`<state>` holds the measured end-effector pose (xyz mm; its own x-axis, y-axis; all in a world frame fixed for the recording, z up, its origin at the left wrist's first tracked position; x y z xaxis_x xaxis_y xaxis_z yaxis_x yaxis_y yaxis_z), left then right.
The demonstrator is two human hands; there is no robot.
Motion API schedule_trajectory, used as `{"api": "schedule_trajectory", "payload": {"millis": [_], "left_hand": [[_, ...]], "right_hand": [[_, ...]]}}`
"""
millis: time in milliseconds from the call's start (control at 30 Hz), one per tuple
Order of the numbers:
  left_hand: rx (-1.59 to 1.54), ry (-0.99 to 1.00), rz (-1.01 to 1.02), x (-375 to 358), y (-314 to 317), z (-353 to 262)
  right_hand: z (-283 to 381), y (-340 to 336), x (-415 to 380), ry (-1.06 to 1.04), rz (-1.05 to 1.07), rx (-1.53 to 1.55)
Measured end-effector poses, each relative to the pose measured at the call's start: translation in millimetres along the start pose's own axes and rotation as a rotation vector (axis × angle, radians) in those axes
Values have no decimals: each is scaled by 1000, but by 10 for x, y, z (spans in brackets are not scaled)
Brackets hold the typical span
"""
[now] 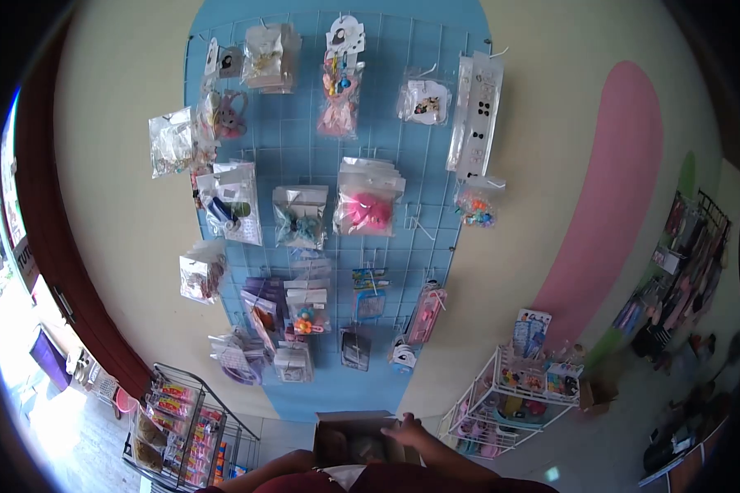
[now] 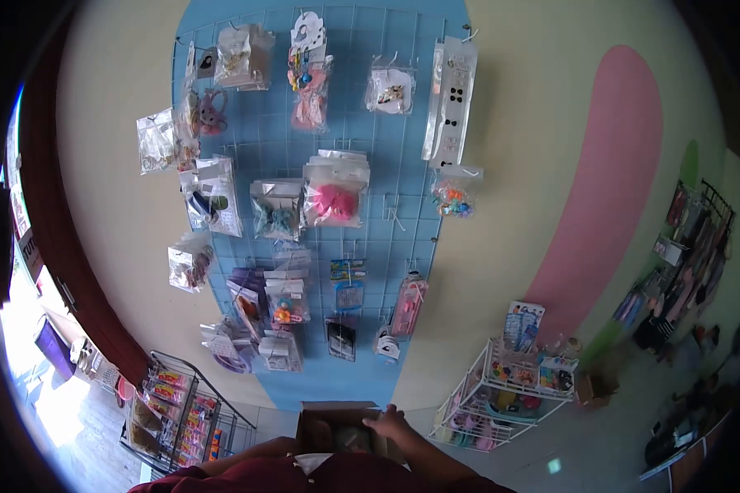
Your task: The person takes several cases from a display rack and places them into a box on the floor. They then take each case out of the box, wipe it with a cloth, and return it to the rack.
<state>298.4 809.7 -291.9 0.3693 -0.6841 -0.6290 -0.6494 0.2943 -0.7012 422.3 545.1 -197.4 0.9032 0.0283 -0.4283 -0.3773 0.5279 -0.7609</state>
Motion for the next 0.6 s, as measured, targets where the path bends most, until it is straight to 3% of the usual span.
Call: {"api": "schedule_trajectory", "payload": {"millis": [100, 200, 467, 600], "left_hand": [[-46, -55, -14, -56, -133, 98], [-77, -109, -17, -59, -217, 159], [-148, -190, -42, 78, -329, 215], [-177, -209, -63, 109, -407, 110]], "right_hand": [[-15, 352, -166, -134, 72, -18], [-58, 467, -575, 64, 316, -88], [-49, 176, -308, -122, 319, -173], [-115, -133, -411, -143, 589, -70]]}}
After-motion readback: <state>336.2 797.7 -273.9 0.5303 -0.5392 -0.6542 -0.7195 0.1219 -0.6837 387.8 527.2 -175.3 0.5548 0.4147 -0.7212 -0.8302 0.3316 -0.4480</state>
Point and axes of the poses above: each hand's wrist, its own x-axis towards the middle knuckle, its own y-axis out of the palm, z = x × y, the point moved 9 cm from there along x, towards the middle knuckle, and after that the axes turned 4 degrees about z, right-handed, at the moved point
